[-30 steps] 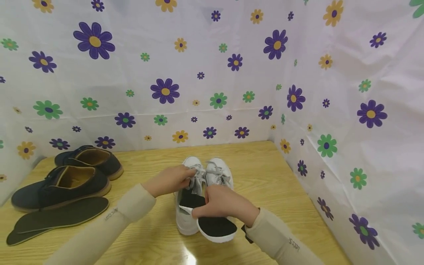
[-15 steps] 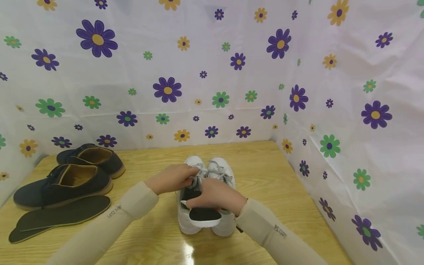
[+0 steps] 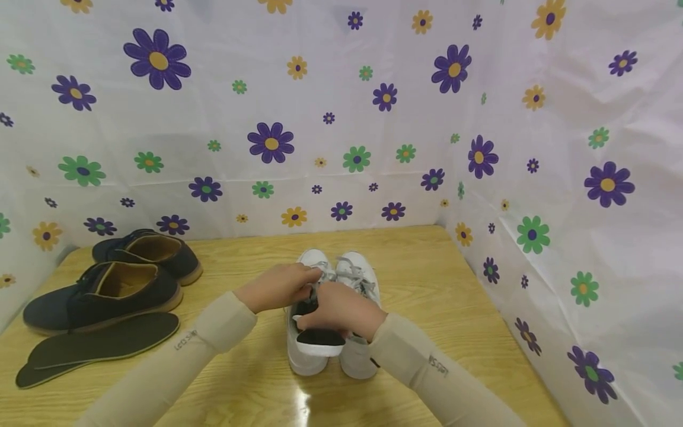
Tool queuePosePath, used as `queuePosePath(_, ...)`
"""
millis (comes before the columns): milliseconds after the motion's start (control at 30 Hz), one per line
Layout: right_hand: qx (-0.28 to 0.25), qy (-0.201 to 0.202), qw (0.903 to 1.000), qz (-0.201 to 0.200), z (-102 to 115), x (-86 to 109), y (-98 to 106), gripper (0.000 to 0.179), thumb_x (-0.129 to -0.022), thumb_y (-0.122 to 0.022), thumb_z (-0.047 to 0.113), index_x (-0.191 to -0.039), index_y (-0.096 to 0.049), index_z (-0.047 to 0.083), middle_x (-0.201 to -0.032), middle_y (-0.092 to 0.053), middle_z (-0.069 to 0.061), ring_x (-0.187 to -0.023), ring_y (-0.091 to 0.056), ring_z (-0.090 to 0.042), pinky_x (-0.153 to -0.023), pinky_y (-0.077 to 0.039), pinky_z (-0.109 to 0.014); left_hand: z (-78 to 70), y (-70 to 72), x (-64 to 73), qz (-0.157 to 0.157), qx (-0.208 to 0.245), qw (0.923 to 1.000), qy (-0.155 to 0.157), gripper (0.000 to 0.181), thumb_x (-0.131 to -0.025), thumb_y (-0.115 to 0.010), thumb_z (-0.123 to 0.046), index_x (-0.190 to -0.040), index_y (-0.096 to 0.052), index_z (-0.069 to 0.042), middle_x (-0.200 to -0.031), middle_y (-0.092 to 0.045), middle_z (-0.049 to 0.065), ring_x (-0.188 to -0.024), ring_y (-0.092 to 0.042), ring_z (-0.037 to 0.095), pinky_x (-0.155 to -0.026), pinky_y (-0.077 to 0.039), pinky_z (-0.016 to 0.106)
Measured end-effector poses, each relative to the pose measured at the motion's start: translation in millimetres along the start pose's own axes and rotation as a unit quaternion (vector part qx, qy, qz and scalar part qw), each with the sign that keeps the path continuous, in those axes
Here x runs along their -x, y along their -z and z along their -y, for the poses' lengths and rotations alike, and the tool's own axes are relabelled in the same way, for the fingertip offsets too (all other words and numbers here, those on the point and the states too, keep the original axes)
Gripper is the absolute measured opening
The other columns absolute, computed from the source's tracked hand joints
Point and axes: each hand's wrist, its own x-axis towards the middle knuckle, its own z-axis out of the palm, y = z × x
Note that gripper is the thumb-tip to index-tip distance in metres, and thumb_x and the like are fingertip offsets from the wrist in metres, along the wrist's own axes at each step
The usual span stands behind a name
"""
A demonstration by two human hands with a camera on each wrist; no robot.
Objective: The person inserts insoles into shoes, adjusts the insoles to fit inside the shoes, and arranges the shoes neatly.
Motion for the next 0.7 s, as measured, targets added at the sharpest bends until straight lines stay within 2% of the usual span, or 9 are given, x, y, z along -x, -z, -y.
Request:
queuePosePath(67,-0.001,-0.004,1.0,-0.003,0.4,-2.6,-0.3,0.03,-0.084,-0.069,0.023,-0.065,-0.058,0.002,-0.042,-0.044,0.0,-0.031,-0.042,-0.012,-0.034,-0.037,-0.024,0.0,0.2,-0.3,-0.001,0.0,1.0,-0.001,0.013,-0.084,-0.063,-0.002,-0.085,-0.053,-0.011,-0.072,-0.053,-0.003,-0.063,-0.044,0.013,-0.055,-0.038,0.027)
queuePosePath(133,0.001,-0.003,1.0,-0.007,0.9,-5.3,-0.2,0.027,-0.085,-0.07,0.022,-0.082,-0.063,-0.005,-0.046,-0.048,-0.002,-0.03,-0.042,-0.013,-0.033,-0.037,-0.024,0.2,0.2,-0.4,-0.004,0.0,1.0,-0.004,0.013,-0.084,-0.063,-0.001,-0.086,-0.053,-0.011,-0.072,-0.054,-0.002,-0.063,-0.045,0.013,-0.055,-0.038,0.026)
queuePosePath(233,0.007,0.0,0.9999,-0.011,1.1,-9.3,-0.4,0.036,-0.085,-0.07,0.021,-0.104,-0.062,-0.008,-0.053,-0.055,-0.005,-0.032,-0.043,-0.013,-0.036,-0.038,-0.024,0.7,-0.5,-0.2,-0.009,0.001,0.9999,-0.008,0.014,-0.084,-0.063,-0.001,-0.086,-0.053,-0.01,-0.072,-0.054,-0.002,-0.063,-0.044,0.013,-0.054,-0.038,0.026)
queuePosePath(267,0.009,0.001,0.9999,-0.012,1.1,-10.6,-0.5,0.037,-0.086,-0.07,0.021,-0.107,-0.061,-0.008,-0.055,-0.056,-0.006,-0.033,-0.044,-0.013,-0.038,-0.039,-0.025,0.8,-0.7,-0.1,-0.012,0.001,0.9999,-0.009,0.013,-0.084,-0.063,-0.001,-0.086,-0.053,-0.01,-0.072,-0.054,-0.002,-0.063,-0.044,0.013,-0.054,-0.038,0.026)
queuePosePath(467,0.012,-0.002,0.9998,-0.013,0.2,-19.9,-2.7,0.025,-0.086,-0.072,0.02,-0.095,-0.067,-0.003,-0.059,-0.06,-0.008,-0.039,-0.048,-0.014,-0.049,-0.045,-0.027,1.1,-2.8,0.0,-0.015,0.007,0.9998,-0.009,0.015,-0.085,-0.063,-0.001,-0.083,-0.053,-0.011,-0.07,-0.054,-0.003,-0.06,-0.043,0.011,-0.054,-0.037,0.025)
queuePosePath(567,0.016,-0.003,0.9997,-0.015,-1.1,-25.6,-5.0,0.026,-0.086,-0.072,0.019,-0.1,-0.068,-0.002,-0.067,-0.064,-0.009,-0.043,-0.05,-0.015,-0.056,-0.048,-0.027,1.8,-4.6,0.5,-0.009,0.012,0.9999,-0.005,0.018,-0.086,-0.063,0.0,-0.08,-0.051,-0.014,-0.069,-0.054,-0.004,-0.06,-0.043,0.01,-0.054,-0.037,0.024)
queuePosePath(633,0.013,-0.007,0.9997,-0.019,-2.6,-29.8,-7.7,0.03,-0.086,-0.072,0.019,-0.105,-0.066,-0.003,-0.07,-0.065,-0.008,-0.043,-0.053,-0.016,-0.057,-0.049,-0.027,2.1,-5.3,0.8,-0.009,0.012,0.9999,-0.002,0.019,-0.086,-0.063,0.0,-0.08,-0.051,-0.014,-0.07,-0.055,-0.005,-0.06,-0.044,0.01,-0.055,-0.038,0.025)
queuePosePath(700,0.004,-0.012,0.9997,-0.022,-4.6,-33.7,-10.9,0.027,-0.087,-0.071,0.016,-0.103,-0.065,-0.004,-0.068,-0.065,-0.009,-0.041,-0.053,-0.017,-0.054,-0.049,-0.027,2.0,-5.8,1.2,-0.008,0.013,0.9999,-0.001,0.019,-0.085,-0.064,-0.001,-0.081,-0.052,-0.015,-0.072,-0.056,-0.005,-0.062,-0.046,0.01,-0.056,-0.04,0.025)
